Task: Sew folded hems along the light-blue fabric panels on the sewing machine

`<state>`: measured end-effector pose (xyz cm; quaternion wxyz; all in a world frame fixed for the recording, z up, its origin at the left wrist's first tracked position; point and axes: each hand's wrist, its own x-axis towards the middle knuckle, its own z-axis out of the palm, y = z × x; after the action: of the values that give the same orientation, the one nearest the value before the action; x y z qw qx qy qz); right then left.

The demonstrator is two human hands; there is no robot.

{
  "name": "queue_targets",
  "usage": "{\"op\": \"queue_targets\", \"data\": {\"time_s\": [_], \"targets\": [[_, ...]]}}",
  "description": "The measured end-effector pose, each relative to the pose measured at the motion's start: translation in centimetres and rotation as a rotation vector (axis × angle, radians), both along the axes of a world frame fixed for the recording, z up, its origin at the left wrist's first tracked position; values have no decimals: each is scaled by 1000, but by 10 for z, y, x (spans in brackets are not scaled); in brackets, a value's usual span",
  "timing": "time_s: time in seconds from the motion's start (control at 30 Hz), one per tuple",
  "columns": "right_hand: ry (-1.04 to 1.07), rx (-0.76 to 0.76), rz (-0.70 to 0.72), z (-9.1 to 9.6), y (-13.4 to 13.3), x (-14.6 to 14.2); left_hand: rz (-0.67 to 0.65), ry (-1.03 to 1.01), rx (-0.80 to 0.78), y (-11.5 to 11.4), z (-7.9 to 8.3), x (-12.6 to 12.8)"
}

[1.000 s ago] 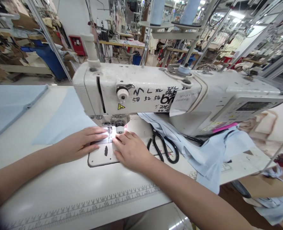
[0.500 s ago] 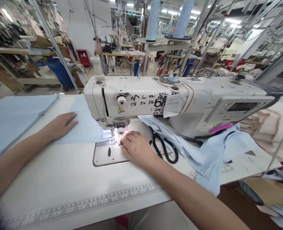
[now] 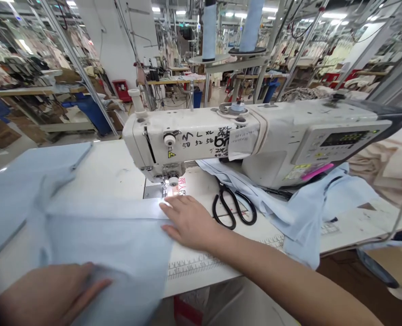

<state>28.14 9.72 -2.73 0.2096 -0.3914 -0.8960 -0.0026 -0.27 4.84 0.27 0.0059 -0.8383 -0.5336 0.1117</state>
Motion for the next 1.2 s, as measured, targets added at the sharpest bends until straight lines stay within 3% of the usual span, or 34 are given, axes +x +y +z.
{"op": "queue_targets", "data": {"time_s": [0.13,0.23,0.37,0.47,0.53,0.7,0.87,1.2], "targets": [[-57,-56,90,-4,-8,-9,-331,-369,44,18,6,35],[-33,-42,117,-6,-4,-5,-464,-522,27,43,-8,54],[43,24,11,-4,8,8,-441,-344,-75,60,-31,50],[98,33,-94,-2,13,13,-437,-263,-91,68,-32,37],[92,14,-57,-1,11,11,-447,-248,-93,72,-27,33],[-23,-44,50,-4,6,0,-440,-327,-18,77,-24,47],[-43,-71,8,-5,8,1,-438,-430,-1,83,-36,61],[26,-16,-63,-3,16,10,-476,-419,3,98,-44,57]]}}
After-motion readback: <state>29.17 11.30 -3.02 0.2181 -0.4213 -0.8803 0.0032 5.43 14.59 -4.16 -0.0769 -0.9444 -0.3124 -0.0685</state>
